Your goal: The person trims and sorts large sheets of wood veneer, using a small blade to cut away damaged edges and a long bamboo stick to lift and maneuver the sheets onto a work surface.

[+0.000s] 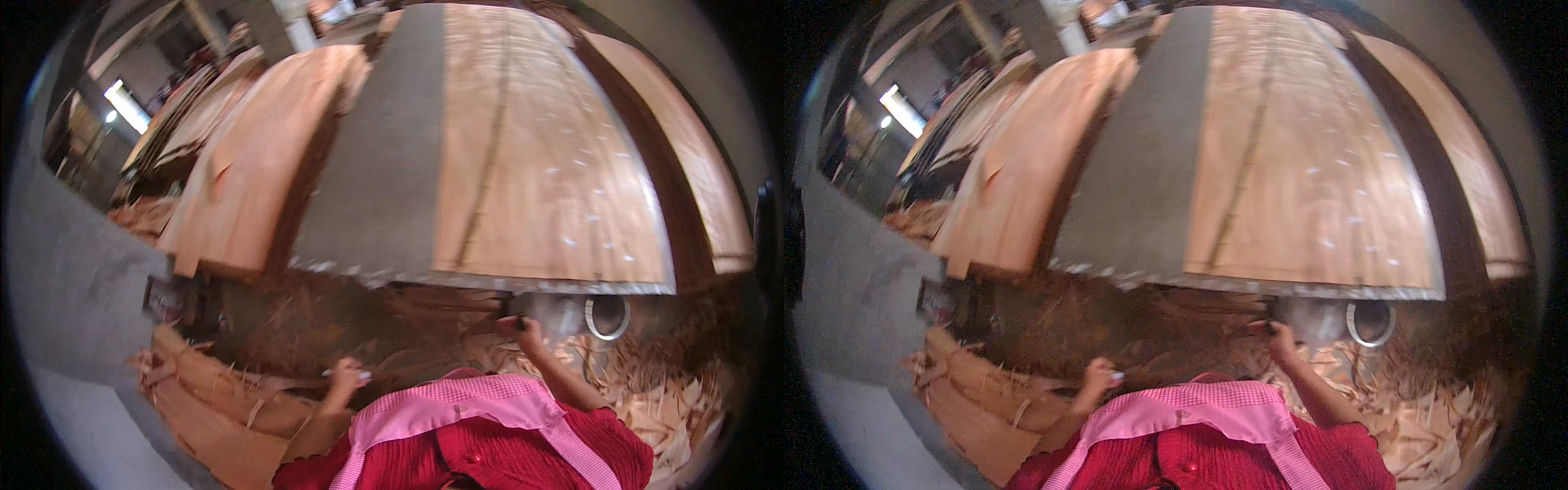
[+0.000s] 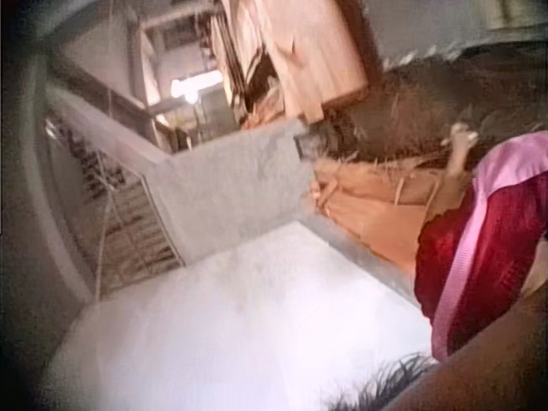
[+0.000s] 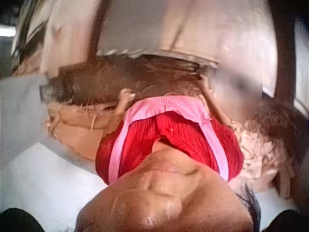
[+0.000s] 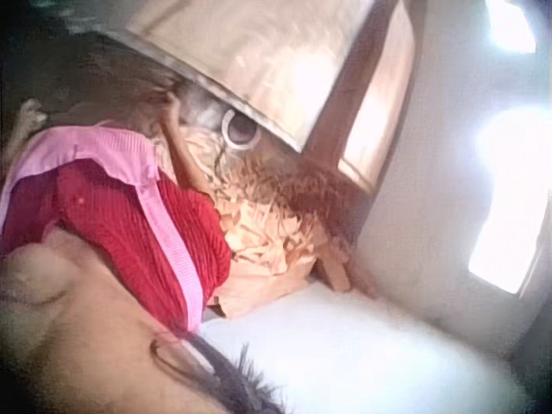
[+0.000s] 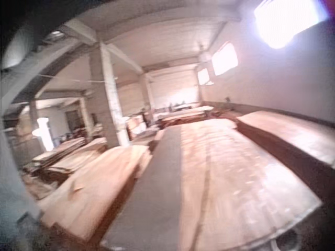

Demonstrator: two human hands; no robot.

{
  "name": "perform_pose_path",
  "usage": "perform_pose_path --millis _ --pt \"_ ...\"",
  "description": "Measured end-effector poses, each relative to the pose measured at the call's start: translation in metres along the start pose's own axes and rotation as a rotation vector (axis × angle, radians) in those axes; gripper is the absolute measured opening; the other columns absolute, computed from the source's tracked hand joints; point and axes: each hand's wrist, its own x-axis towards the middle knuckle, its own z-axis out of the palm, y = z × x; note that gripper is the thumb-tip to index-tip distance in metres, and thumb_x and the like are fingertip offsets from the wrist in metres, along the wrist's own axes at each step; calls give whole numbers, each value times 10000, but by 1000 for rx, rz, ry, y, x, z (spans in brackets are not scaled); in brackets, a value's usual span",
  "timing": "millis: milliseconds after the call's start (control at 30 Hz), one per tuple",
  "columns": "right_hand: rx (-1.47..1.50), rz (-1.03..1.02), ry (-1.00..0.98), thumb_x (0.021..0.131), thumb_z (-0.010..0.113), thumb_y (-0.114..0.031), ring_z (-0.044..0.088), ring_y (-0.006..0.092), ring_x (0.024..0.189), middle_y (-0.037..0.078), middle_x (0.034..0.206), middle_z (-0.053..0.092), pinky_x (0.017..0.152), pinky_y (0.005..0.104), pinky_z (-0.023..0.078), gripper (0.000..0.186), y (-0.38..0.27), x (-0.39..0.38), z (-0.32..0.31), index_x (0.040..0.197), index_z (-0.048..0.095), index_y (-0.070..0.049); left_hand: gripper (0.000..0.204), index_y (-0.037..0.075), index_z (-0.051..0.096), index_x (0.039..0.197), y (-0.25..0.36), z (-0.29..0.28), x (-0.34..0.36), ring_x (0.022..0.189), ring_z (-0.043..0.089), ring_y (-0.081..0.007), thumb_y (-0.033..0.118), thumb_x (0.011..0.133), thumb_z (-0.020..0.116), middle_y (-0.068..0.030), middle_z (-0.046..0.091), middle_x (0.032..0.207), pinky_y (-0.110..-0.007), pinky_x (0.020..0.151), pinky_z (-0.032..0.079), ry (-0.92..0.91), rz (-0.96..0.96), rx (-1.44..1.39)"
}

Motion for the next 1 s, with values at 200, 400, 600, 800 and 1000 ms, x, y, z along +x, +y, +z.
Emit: perform_pose_path --millis 200,400,600,800,1000 --pt "-275 -225 -878 820 539 -109 556 158 885 112 1064 574 813 288 429 421 -121 27 312 1224 428 -75 132 13 547 806 113 -51 -31 661 561 -128 56 705 621 -67 584 692 -262 601 443 -145 475 584" --pt "-443 87 -1078 827 557 -171 535 115 691 80 794 619 656 305 450 206 -151 80 470 982 570 -36 152 43 545 795 169 -167 34 622 540 -125 36 668 627 -55 566 668 -267 574 431 24 553 537" --pt "-111 239 -996 834 530 -126 530 135 626 56 668 557 544 268 436 128 -151 163 613 873 540 -5 220 55 550 835 221 -268 142 648 539 -142 81 655 674 -51 569 704 -266 601 434 56 501 468" --pt "-264 233 -1014 825 515 -96 503 123 560 42 661 554 506 271 417 98 -176 242 749 851 534 -3 559 81 400 1202 283 -404 228 1065 439 -198 173 718 665 -91 415 1213 -300 789 425 73 533 203" --pt "-267 355 -647 807 521 -108 512 108 579 50 681 577 507 259 407 121 -193 342 832 852 538 3 550 118 326 1277 302 -626 386 1190 338 -257 222 801 582 -90 304 1330 -409 939 313 256 -24 -46"
